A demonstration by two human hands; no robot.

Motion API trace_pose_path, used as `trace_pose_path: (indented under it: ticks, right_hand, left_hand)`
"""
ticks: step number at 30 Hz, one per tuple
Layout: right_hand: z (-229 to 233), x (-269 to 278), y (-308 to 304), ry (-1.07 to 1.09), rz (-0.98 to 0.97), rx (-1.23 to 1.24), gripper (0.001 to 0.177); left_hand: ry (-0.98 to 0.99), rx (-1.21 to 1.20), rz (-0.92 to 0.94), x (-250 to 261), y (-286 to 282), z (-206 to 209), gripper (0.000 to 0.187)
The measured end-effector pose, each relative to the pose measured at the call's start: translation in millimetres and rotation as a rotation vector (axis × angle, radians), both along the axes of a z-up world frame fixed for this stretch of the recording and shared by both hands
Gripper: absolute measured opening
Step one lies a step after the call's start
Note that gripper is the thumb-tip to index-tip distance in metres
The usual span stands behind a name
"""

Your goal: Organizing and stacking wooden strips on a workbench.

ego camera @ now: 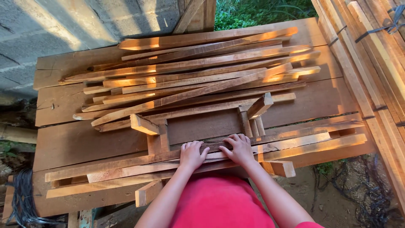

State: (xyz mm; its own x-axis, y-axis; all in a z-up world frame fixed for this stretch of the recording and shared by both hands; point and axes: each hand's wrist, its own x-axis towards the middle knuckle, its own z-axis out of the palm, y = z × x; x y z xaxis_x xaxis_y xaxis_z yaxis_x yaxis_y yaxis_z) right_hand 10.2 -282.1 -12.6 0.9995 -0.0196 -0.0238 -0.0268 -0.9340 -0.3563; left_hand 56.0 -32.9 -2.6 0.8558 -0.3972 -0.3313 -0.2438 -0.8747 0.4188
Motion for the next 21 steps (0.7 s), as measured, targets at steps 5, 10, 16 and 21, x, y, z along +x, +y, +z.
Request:
trace_pose_path:
  ticks: [5,10,16,21]
  right_hand:
    - [1,0,4,0.028,-0.03,-0.001,0.032]
    - [12,7,8,0.079,-0.015,0.011,0.036]
    - [24,16,23,0.18,0.019,0.026,0.036]
    - [25,23,55,0.203,0.096,0.092,0.035]
  left_hand:
    - [0.064,0.014,0.013,2,0,-16,0.042]
    - [0.093,-0.009,0.035,8,2,-9,0.037]
    - [0.15,0.086,0.091,16,8,19,0.031]
    - [0.147,0.328,0.141,16,25,16,0.035]
